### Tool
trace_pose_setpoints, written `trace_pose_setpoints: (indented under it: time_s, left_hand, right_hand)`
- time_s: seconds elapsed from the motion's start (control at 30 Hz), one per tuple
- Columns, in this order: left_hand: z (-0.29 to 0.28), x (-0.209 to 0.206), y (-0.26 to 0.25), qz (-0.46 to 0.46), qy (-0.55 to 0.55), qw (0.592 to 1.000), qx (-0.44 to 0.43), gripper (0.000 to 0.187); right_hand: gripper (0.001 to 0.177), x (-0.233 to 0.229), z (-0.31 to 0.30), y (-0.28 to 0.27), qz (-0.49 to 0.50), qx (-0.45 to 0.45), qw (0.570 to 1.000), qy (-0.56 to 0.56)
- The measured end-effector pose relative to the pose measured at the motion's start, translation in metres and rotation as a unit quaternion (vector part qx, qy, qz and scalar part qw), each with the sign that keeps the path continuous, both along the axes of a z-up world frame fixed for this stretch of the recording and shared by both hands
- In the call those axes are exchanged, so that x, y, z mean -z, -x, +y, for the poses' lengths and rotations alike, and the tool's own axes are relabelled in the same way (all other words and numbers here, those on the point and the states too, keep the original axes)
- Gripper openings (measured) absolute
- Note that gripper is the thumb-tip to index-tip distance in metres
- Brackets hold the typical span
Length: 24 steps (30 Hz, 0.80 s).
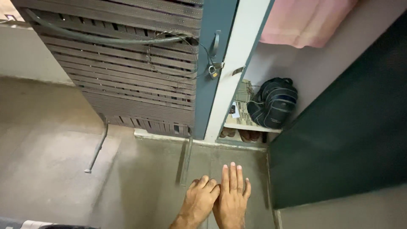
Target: Placing folded clothing and blankets into a wardrobe and inspecting a garment on the bed.
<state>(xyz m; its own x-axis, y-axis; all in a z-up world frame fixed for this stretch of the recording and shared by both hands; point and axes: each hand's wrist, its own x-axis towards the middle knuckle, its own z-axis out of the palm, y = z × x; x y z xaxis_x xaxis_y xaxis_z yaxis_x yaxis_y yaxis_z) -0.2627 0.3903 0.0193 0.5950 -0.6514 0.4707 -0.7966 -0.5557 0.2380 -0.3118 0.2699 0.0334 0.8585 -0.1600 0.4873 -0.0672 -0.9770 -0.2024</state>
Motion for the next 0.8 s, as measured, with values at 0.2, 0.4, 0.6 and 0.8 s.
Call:
trace_pose_setpoints:
  time_s: [0.2, 0.4, 0.6, 0.8]
  left_hand:
    - [0.027, -0.006, 0.069, 0.004, 0.01, 1.0, 0.002, 0.018]
    - [0.06, -0.014, 0.151, -0.042, 0.033, 0.998, 0.026, 0.016]
    - [0.084, -0.022, 0.225, -0.054, 0.031, 0.997, 0.042, 0.014]
    - [0.108, -0.04, 0.272, -0.075, 0.034, 0.995, 0.058, 0.016]
  right_hand:
    - [0.07, -0.016, 0.03, 0.073, -0.031, -0.011, 0.999, -0.019]
    - [0.069, -0.016, 0.062, 0.16, -0.058, -0.001, 0.998, -0.029]
    - [0.065, -0.012, 0.091, 0.24, -0.086, 0.011, 0.996, -0.035]
    - [0.065, -0.015, 0.113, 0.283, -0.082, 0.018, 0.996, -0.035]
